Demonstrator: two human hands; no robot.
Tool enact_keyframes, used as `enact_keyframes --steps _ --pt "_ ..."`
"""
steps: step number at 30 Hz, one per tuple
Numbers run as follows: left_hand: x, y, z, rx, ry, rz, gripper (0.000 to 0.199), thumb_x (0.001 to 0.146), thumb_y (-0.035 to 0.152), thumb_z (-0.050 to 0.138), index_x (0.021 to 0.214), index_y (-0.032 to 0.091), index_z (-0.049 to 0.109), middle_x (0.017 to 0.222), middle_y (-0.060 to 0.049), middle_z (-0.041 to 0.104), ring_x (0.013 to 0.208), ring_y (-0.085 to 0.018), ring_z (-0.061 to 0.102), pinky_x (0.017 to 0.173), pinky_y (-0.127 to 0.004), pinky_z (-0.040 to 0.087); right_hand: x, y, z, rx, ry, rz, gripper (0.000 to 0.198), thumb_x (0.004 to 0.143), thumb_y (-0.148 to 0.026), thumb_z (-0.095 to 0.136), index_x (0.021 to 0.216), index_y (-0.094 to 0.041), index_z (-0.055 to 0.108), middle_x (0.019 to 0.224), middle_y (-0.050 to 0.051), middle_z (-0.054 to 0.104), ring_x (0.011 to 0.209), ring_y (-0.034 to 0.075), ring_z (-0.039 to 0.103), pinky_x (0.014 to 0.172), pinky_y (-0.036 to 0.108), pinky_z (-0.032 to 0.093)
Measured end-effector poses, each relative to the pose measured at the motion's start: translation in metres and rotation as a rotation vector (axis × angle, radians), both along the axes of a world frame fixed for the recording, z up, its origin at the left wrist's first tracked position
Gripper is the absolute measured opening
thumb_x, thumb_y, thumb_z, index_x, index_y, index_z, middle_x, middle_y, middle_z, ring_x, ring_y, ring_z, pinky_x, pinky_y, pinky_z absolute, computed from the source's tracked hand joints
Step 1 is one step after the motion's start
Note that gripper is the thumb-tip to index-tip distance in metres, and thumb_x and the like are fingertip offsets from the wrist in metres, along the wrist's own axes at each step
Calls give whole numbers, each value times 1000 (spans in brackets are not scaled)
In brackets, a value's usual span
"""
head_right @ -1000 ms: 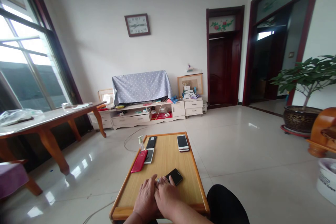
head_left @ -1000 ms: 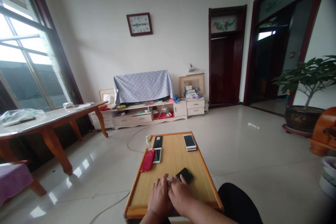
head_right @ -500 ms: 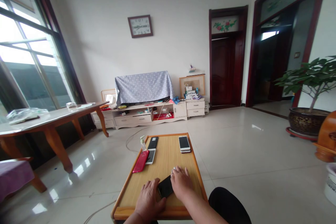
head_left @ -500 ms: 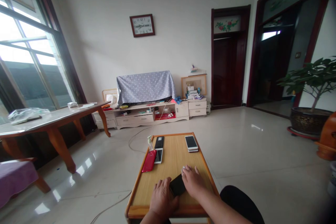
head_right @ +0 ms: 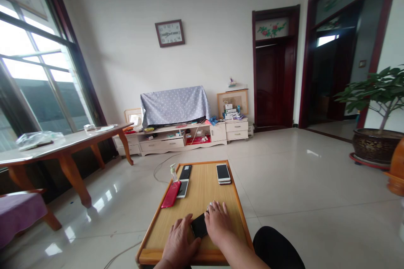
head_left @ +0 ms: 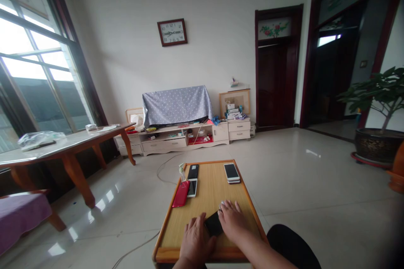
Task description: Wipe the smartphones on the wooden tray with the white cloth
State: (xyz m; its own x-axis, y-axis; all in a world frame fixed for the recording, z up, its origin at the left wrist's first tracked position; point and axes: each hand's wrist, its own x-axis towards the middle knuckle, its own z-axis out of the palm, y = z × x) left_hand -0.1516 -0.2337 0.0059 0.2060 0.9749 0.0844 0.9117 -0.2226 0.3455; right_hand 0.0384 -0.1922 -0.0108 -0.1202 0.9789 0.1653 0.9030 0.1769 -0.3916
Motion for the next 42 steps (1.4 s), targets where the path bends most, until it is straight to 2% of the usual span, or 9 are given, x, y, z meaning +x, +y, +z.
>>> enact_keyframes --steps 6,8,12,16,19,21,27,34,42 --pt "1 2 -1 -15 21 36 73 81 42 52 149 20 36 141 -10 59 131 -24 48 109 -34 30 -40 -26 6 -20 79 282 51 103 -36 26 141 -19 55 150 11 50 143 25 39 123 47 12" --pt "1 2 -1 -19 19 35 74 81 40 51 150 19 35 140 -10 60 131 -24 49 108 -34 31 -46 -30 8 -41 97 321 51 103 -34 27 142 -19 55 150 11 50 143 25 40 123 46 14" --pt "1 0 2 -28 -24 47 78 79 45 54 149 20 35 139 -9 60 132 -24 48 109 -35 30 -31 -22 12 -46 75 208 52 103 -35 24 139 -22 59 149 9 51 143 23 40 123 46 13" --pt "1 -2 5 -62 -28 50 86 73 44 60 150 20 33 141 -8 59 134 -25 46 113 -35 26 -7 -5 14 -42 50 31 54 103 -36 22 139 -18 58 152 12 48 146 27 35 122 51 14" --pt "1 -3 6 -44 -36 53 85 72 43 61 150 20 34 139 -8 60 133 -25 47 113 -34 26 -9 -3 12 -45 41 -13 54 102 -35 23 140 -17 57 153 14 46 146 29 33 122 53 12" --pt "1 -3 6 -34 -33 48 83 74 44 60 150 21 35 139 -8 60 132 -25 48 112 -34 27 -21 -9 9 -45 40 16 52 102 -36 27 140 -17 57 153 12 46 146 28 34 123 49 12" --pt "0 -2 6 -29 23 21 74 82 39 51 150 19 32 139 -10 60 130 -23 49 107 -33 31 -52 -31 10 -71 110 249 51 99 -29 32 143 -15 54 151 12 48 144 26 38 122 42 19" --pt "1 -2 2 -27 -22 61 82 78 48 55 151 18 32 143 -11 57 134 -26 45 112 -36 28 -41 -29 20 -69 100 261 51 100 -28 28 140 -15 58 149 13 50 143 26 40 122 43 19" --pt "-3 2 -5 -8 -69 31 85 80 38 51 156 14 21 138 -12 61 132 -25 49 110 -34 32 -52 -38 20 -81 134 300 51 97 -25 34 143 -18 55 150 13 49 143 25 39 122 43 18"
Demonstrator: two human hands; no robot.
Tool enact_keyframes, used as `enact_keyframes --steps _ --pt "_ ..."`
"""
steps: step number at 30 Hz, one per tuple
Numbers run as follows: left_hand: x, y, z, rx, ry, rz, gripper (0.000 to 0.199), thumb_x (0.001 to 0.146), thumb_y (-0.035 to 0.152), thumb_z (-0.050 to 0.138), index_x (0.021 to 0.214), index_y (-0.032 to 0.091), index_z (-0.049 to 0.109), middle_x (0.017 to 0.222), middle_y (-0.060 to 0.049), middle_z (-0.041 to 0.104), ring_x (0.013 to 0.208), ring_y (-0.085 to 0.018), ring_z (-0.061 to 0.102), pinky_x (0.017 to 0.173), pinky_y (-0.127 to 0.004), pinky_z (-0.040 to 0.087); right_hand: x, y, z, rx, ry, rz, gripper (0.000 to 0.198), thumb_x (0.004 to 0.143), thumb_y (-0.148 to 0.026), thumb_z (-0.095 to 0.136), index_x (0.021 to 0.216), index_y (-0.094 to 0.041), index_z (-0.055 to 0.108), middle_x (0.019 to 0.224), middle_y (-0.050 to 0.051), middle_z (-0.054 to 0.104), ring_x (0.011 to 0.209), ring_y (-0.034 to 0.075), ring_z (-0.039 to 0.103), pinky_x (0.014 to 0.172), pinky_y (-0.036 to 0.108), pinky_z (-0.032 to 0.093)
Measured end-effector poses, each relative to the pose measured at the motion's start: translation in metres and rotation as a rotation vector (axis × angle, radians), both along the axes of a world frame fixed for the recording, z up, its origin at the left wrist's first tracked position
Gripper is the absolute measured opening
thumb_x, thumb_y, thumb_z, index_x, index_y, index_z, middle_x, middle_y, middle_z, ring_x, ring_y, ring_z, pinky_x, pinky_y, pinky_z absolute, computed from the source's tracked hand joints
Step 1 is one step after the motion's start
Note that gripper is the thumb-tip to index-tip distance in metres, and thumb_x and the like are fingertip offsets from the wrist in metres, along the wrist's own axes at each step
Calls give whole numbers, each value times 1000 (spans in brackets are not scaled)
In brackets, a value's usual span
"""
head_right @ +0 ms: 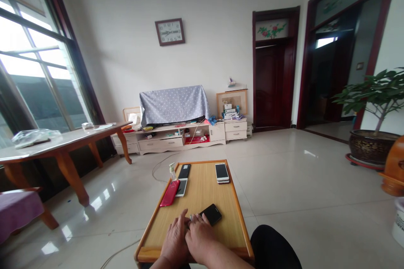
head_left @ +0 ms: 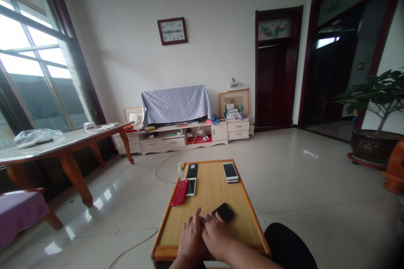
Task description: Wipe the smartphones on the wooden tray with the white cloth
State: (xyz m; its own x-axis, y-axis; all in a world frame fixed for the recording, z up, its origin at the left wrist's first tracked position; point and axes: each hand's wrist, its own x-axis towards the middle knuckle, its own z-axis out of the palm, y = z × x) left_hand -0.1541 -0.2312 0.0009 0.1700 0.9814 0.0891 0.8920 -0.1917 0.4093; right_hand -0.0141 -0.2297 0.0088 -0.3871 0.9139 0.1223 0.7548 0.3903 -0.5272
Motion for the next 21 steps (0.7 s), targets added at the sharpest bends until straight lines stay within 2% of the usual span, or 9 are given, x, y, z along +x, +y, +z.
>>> enact_keyframes --steps 2,5,9,12,15,21 --pt "0 0 0 0 -15 8 86 79 37 52 156 14 20 136 -12 62 130 -25 50 109 -35 32 3 2 -1 12 -5 8 49 98 -27 33 141 -20 56 150 12 50 142 24 41 122 43 17" --pt "1 -1 1 3 -19 26 88 77 40 56 155 15 24 136 -10 62 127 -25 52 111 -35 31 17 13 -3 28 -41 -83 48 101 -32 30 137 -23 60 149 8 52 141 23 42 122 44 17" --pt "2 -2 3 -3 10 36 94 71 40 61 154 16 26 137 -9 61 127 -26 51 112 -35 30 44 35 -5 35 -66 -255 50 102 -33 26 135 -20 61 150 12 50 144 27 38 122 51 14" --pt "3 -3 3 -5 29 38 93 71 40 61 154 18 26 138 -9 60 128 -26 50 112 -36 29 51 39 -6 34 -73 -301 50 102 -32 26 135 -19 61 151 13 49 145 28 36 122 52 13" --pt "4 -2 4 -8 27 35 93 72 40 60 155 18 25 141 -10 58 130 -27 49 113 -37 28 37 28 -9 35 -72 -247 50 101 -33 29 138 -18 59 152 12 47 145 27 35 123 47 14" --pt "4 0 8 -61 58 6 87 81 37 50 158 17 14 142 -10 58 134 -24 47 110 -35 30 2 3 -11 21 -14 -40 50 98 -27 34 142 -17 56 150 11 50 143 25 40 122 41 18"
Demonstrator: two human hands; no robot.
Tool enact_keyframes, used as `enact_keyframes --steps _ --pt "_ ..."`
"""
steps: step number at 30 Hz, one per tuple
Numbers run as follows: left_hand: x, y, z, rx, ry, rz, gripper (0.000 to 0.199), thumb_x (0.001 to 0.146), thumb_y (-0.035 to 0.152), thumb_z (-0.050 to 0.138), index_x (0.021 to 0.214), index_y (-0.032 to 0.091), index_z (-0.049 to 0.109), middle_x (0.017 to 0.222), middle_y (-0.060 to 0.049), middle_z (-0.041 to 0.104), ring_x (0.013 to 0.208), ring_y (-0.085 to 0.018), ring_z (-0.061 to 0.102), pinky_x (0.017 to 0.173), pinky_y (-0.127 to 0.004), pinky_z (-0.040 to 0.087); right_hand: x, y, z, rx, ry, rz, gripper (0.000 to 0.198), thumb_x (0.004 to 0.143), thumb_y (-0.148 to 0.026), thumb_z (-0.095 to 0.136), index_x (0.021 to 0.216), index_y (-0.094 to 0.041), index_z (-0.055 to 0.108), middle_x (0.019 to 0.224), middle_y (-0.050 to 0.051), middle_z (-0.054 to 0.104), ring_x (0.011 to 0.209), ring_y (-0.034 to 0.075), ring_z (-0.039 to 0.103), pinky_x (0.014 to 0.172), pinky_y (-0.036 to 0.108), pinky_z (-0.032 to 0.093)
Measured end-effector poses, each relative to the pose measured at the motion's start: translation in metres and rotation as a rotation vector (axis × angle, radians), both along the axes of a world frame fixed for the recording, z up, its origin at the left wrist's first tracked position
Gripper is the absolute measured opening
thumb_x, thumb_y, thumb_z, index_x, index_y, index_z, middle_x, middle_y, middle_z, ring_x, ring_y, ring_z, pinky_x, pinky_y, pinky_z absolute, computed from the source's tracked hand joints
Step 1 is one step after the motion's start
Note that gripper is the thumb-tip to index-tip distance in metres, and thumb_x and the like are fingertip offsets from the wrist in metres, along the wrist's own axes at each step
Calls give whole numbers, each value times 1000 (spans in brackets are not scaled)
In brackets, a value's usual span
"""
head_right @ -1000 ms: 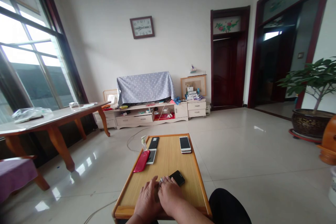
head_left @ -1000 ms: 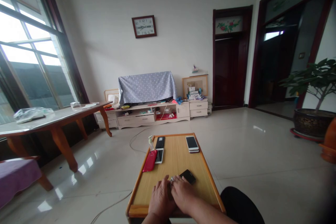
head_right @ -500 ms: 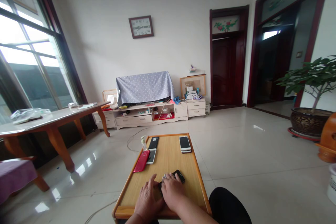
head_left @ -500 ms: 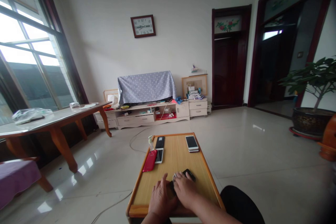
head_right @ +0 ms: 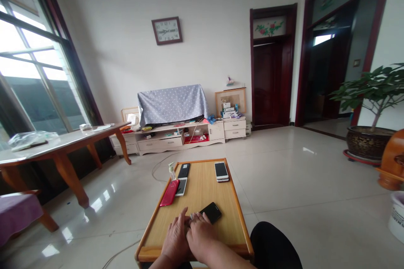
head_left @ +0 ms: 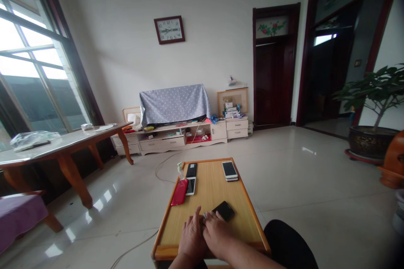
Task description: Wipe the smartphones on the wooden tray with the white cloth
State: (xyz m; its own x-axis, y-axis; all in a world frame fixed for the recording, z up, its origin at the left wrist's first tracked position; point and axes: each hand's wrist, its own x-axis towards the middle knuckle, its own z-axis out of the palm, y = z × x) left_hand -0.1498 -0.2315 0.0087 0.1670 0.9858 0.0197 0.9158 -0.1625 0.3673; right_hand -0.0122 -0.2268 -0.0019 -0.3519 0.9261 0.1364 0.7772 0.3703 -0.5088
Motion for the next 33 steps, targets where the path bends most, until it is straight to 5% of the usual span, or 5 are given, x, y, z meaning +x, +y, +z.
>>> enact_keyframes --steps 10,20,28,33 --pt "-2 -1 -10 68 -29 30 96 70 39 61 156 16 23 138 -9 60 129 -24 50 112 -32 28 44 31 2 13 -40 -264 54 102 -36 26 141 -15 56 153 14 46 145 30 35 122 50 17" --pt "-1 -1 4 -5 5 -13 81 83 36 49 156 16 20 143 -9 59 132 -22 48 108 -32 30 2 -1 0 -12 19 -17 51 97 -27 34 142 -17 56 151 11 48 144 25 38 123 44 14" --pt "-2 -2 -5 60 -47 24 93 71 40 61 155 19 26 139 -7 60 128 -24 50 112 -32 28 43 26 6 25 -62 -258 53 101 -33 26 140 -16 57 151 14 48 145 29 36 122 53 13" --pt "-2 -1 -5 62 -34 23 92 72 43 60 154 19 27 138 -8 61 129 -25 50 110 -32 29 32 16 3 30 -66 -216 53 102 -37 27 140 -15 57 151 14 48 145 29 35 123 50 15"
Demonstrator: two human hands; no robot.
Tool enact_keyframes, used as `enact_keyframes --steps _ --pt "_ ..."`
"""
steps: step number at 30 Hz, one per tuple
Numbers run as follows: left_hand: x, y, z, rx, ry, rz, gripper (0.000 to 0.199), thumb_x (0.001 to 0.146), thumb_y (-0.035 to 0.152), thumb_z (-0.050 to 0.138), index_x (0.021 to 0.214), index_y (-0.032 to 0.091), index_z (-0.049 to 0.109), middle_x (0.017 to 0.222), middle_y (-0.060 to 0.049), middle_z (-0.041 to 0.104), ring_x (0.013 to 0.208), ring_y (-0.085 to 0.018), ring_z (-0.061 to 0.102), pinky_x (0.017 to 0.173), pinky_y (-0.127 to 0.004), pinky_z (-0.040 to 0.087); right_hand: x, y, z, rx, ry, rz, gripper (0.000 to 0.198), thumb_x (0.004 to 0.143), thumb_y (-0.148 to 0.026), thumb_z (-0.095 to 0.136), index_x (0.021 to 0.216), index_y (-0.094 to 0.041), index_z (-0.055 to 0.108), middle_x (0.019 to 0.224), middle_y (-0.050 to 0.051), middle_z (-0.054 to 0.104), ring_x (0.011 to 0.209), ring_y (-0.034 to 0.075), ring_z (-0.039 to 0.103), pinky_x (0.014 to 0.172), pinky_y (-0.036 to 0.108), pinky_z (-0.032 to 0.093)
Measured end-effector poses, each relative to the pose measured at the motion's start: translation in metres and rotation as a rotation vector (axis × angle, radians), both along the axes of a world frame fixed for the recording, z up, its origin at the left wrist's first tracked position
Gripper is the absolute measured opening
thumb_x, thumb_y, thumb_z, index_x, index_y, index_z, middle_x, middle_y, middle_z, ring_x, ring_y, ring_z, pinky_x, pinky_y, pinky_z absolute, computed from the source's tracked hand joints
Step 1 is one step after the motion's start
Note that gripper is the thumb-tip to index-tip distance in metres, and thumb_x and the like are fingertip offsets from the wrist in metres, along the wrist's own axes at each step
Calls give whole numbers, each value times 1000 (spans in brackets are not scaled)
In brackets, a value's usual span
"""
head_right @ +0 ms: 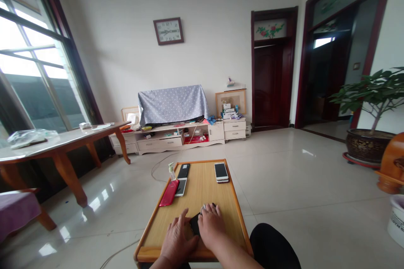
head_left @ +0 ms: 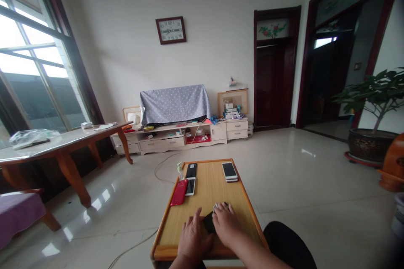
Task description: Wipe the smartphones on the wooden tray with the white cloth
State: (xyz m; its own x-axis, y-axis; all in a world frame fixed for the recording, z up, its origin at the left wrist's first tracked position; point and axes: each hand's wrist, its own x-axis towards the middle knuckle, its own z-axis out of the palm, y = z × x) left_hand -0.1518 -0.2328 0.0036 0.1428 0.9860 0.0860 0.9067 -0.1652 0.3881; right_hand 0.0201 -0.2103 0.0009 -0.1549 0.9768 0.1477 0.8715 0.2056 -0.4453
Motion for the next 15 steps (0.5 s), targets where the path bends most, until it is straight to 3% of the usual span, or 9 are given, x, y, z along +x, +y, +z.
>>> enact_keyframes --steps 4,6,10,15 --pt "-1 1 3 -19 16 -38 81 84 40 49 156 16 22 136 -8 64 129 -23 50 108 -32 31 -27 -20 -2 10 59 220 51 103 -35 25 139 -20 58 148 11 52 142 26 41 122 47 18" --pt "-1 1 4 -28 16 -46 79 85 37 47 156 15 20 135 -9 64 129 -23 50 108 -33 31 -32 -21 -1 16 56 244 51 103 -33 24 138 -21 59 146 11 54 141 25 43 122 46 18" --pt "-1 1 1 -16 -10 -15 90 77 47 58 155 18 25 137 -9 62 128 -26 51 110 -34 31 -16 -3 1 20 16 129 51 104 -34 23 136 -21 61 146 10 55 140 24 44 122 47 19" --pt "-1 1 -1 -13 -12 2 97 70 44 63 155 19 25 136 -8 61 127 -25 51 111 -32 29 13 20 2 15 1 -36 56 103 -37 21 138 -15 59 151 17 48 144 31 37 121 55 18"
